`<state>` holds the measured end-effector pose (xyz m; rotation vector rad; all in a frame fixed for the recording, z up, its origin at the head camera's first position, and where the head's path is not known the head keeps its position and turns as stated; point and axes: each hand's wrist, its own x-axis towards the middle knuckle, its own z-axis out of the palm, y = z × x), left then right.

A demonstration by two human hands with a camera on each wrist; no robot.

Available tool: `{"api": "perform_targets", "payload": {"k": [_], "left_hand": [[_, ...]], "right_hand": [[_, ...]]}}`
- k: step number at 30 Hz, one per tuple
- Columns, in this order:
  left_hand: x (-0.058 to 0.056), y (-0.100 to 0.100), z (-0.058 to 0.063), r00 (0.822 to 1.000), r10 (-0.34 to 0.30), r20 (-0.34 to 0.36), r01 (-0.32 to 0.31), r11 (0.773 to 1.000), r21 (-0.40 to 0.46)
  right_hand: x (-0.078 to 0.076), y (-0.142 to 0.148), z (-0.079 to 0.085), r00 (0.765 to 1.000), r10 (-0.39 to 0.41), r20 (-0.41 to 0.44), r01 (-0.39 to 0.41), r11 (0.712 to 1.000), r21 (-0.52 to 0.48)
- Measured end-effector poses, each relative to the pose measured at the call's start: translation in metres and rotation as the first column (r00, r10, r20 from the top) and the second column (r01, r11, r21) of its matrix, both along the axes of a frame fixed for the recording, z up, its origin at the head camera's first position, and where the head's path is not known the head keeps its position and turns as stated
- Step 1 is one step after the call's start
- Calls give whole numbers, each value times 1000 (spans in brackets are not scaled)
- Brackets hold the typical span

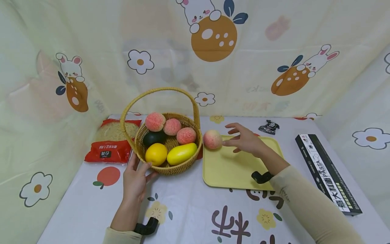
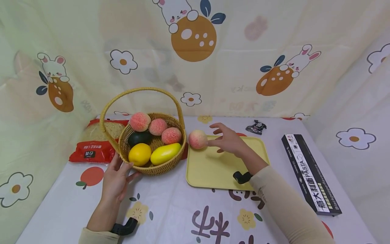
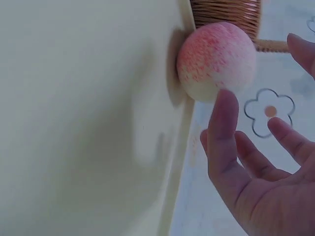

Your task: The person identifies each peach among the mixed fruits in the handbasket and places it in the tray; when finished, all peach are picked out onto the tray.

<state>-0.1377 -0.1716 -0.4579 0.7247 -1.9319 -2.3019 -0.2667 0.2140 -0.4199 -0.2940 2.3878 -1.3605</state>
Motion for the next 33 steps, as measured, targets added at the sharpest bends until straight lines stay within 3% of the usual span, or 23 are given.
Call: {"api": "perform_targets", "payload": {"k": [10, 14, 19, 26, 33], "left_hand": [[0, 1, -2, 1000, 9, 10, -9, 1000, -23], [0, 0, -2, 1000, 6, 4, -6, 1000, -24], [0, -2, -2, 1000, -4, 8, 4, 1000, -8], [-2, -1, -2, 1000, 4, 14, -3, 1000, -14], [-1, -1, 0, 1000, 1, 20, 0, 1000, -23]], "right_hand": [[41, 28, 9, 999, -41, -5, 41, 998, -52], [57, 29, 16, 999, -15, -52, 10, 996, -93], [68, 16, 33, 985, 19, -173, -38, 993, -109], [69, -23, 63, 966, 43, -254, -60, 996, -63], [58, -65, 73, 949, 190, -253, -194, 981, 6]]}}
